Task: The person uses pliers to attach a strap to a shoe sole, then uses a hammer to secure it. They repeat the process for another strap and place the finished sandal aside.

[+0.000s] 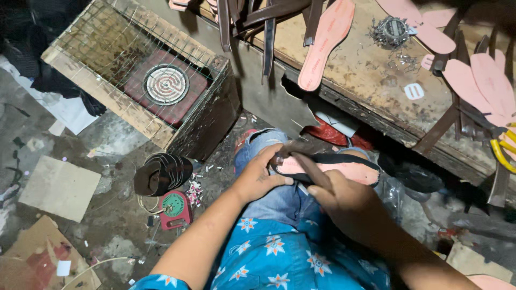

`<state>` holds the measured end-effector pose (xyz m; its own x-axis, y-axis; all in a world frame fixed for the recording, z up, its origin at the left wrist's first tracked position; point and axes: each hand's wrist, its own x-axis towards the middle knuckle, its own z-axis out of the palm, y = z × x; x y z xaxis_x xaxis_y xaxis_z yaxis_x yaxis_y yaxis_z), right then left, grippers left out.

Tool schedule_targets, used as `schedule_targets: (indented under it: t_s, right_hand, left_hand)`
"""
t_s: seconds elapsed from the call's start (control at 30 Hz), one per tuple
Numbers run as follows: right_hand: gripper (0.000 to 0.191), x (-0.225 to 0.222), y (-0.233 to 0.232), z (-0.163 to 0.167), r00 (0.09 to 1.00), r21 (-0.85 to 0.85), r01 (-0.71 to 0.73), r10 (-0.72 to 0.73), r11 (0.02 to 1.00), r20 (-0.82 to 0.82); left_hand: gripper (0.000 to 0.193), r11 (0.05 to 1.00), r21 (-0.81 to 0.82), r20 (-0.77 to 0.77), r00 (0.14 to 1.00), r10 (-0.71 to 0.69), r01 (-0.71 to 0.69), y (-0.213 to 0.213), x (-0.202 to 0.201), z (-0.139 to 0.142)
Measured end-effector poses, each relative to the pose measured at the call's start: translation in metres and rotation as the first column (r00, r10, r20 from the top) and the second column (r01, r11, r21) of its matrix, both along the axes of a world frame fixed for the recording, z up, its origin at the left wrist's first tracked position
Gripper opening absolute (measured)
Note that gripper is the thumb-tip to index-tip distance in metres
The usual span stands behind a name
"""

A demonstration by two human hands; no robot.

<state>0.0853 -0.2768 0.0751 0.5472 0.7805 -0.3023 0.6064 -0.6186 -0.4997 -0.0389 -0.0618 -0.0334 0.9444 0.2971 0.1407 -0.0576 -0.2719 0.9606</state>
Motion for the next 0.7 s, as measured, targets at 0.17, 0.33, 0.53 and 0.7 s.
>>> schedule_targets:
  t_s: [0.17, 0.33, 0.53, 0.7]
  right_hand:
    - [0.035, -0.013, -0.014, -0.003, 0.871, 0.679, 0.394, -0.017, 0.62, -0.491]
    - [0.049, 0.001, -0.02, -0.023, 0.856, -0.248, 0.375, -0.436, 0.893, -0.278]
    - [0.054, 0.08, -0.043, -0.029, 0.892, 0.212, 0.411, -0.44, 0.886, 0.108]
    - [0.057, 0.148, -0.029, -0.057, 0.841, 0.173, 0.279, -0.327, 0.945, 0.431]
  left_hand:
    - [0.073, 1.0, -0.017, -0.04, 0.999, 0.019, -0.02, -0.001, -0.001, -0.003]
    - [0.075, 0.999, 0.033, -0.025, 1.0, -0.011, 0.012, -0.001, 0.001, 0.006]
    - [0.064, 0.998, -0.048, 0.096, 0.995, -0.039, 0.043, -0.004, -0.004, 0.045]
    - [0.064, 0.712, -0.697, 0.117, 0.993, -0.007, 0.087, 0.022, 0.0, 0.076]
